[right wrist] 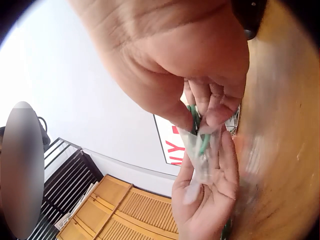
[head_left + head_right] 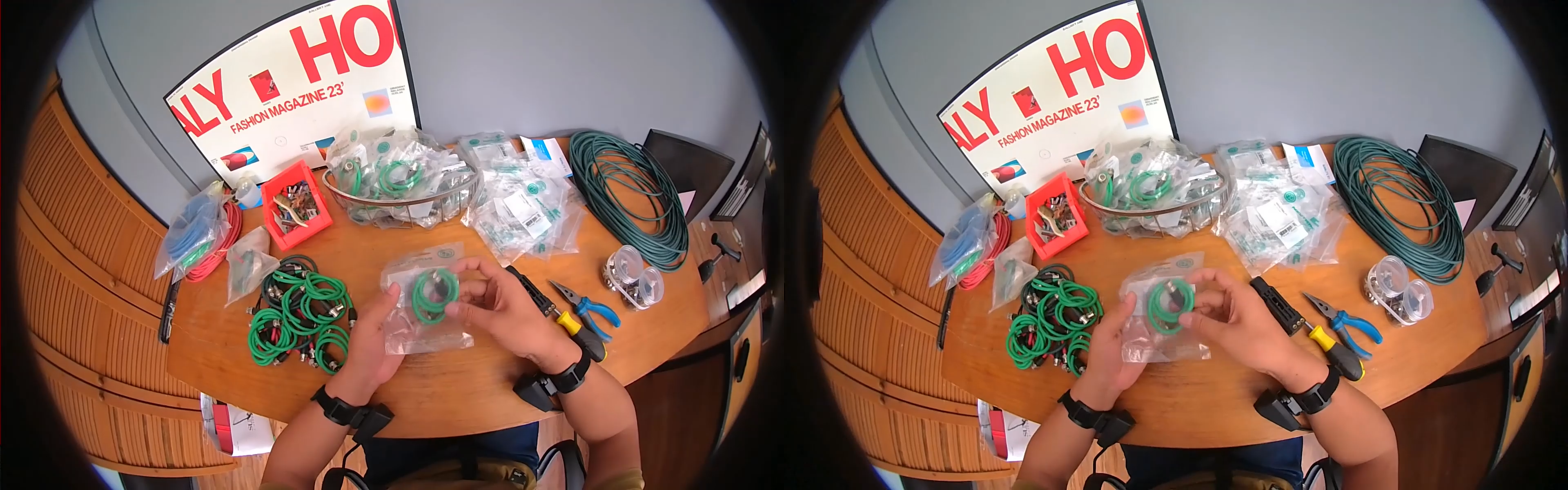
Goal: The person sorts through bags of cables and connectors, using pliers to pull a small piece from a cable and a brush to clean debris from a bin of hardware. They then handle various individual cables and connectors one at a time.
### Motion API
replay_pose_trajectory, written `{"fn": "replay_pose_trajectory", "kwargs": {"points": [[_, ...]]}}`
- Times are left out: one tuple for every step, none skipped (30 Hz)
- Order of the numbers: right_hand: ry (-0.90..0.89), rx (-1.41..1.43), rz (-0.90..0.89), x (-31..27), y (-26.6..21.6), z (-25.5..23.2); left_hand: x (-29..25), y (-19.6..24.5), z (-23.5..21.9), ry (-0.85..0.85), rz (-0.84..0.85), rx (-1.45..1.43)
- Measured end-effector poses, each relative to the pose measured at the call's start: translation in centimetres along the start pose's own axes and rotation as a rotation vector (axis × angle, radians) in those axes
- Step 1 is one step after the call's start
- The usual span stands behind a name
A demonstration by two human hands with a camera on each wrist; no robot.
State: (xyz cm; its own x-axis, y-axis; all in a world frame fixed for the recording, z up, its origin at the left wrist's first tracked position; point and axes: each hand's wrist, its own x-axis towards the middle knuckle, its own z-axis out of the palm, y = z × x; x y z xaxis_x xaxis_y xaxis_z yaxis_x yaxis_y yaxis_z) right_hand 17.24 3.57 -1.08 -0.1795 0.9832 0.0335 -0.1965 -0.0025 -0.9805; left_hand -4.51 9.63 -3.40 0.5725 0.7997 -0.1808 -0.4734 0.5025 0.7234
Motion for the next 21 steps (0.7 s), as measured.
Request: {"fn": "replay_pose_trajectory", "kwargs": {"points": [[0.061,0.090,0.018,-0.1,-0.3,0.1,0.0,0.1,0.2,0.001,0.000,-0.001],[0.120,0.179,0.039,-0.1,-0.3,0.1,-0.2,0.3,0.6,-0.002,-0.009,0.000],[0.118,0.180,0.044,-0.1,-0.2,0.1,-0.3,0.3,0.8,-0.003,-0.017,0.001],[0.118,0.208,0.042,0.0,0.1,0.0,-0.4,0.1,0.7,0.000,-0.017,-0.001],[0.119,0.237,0.037,0.2,0.2,0.0,-0.4,0.1,0.7,-0.002,-0.016,0.054],[0.118,0.237,0.036,0.2,0.2,0.0,-0.4,0.1,0.7,-0.005,-0.015,0.111],[0.099,0.244,0.057,0.3,0.1,0.1,-0.3,0.1,0.6,-0.006,-0.014,0.112],[0.081,0.250,0.079,0.3,0.0,0.1,-0.3,-0.1,0.4,-0.031,-0.042,0.105],[0.082,0.250,0.080,0.3,0.0,0.1,-0.3,-0.1,0.3,-0.055,-0.070,0.096],[0.057,0.219,0.065,0.2,0.1,0.0,-0.4,0.0,0.7,-0.055,-0.070,0.095],[0.030,0.188,0.051,0.1,0.1,0.0,-0.6,0.3,1.4,-0.098,-0.061,0.058],[0.029,0.188,0.051,0.1,0.1,0.1,-0.7,0.5,1.7,-0.141,-0.050,0.022],[0.046,0.072,0.009,0.1,0.1,0.2,-0.7,0.5,1.5,-0.139,-0.049,0.023],[0.063,-0.044,-0.033,0.1,0.0,0.3,-0.7,0.4,1.1,-0.133,-0.077,0.055],[0.062,-0.044,-0.033,0.2,0.4,0.2,-0.7,0.3,0.8,-0.128,-0.105,0.086],[0.075,-0.105,-0.073,0.2,1.1,0.1,-0.7,0.1,0.6,-0.128,-0.105,0.086],[0.088,-0.166,-0.113,0.2,1.5,0.0,-0.8,-0.1,0.5,-0.106,-0.117,0.115],[0.088,-0.166,-0.113,0.2,1.4,0.0,-0.8,-0.2,0.4,-0.085,-0.129,0.144],[0.124,-0.295,-0.187,0.1,1.1,0.1,-0.8,-0.1,0.5,-0.084,-0.128,0.145],[0.160,-0.425,-0.260,0.1,0.9,0.1,-0.9,0.0,0.6,-0.082,-0.135,0.152],[0.161,-0.424,-0.260,0.2,0.9,0.1,-1.0,0.0,0.8,-0.081,-0.143,0.159]]}}
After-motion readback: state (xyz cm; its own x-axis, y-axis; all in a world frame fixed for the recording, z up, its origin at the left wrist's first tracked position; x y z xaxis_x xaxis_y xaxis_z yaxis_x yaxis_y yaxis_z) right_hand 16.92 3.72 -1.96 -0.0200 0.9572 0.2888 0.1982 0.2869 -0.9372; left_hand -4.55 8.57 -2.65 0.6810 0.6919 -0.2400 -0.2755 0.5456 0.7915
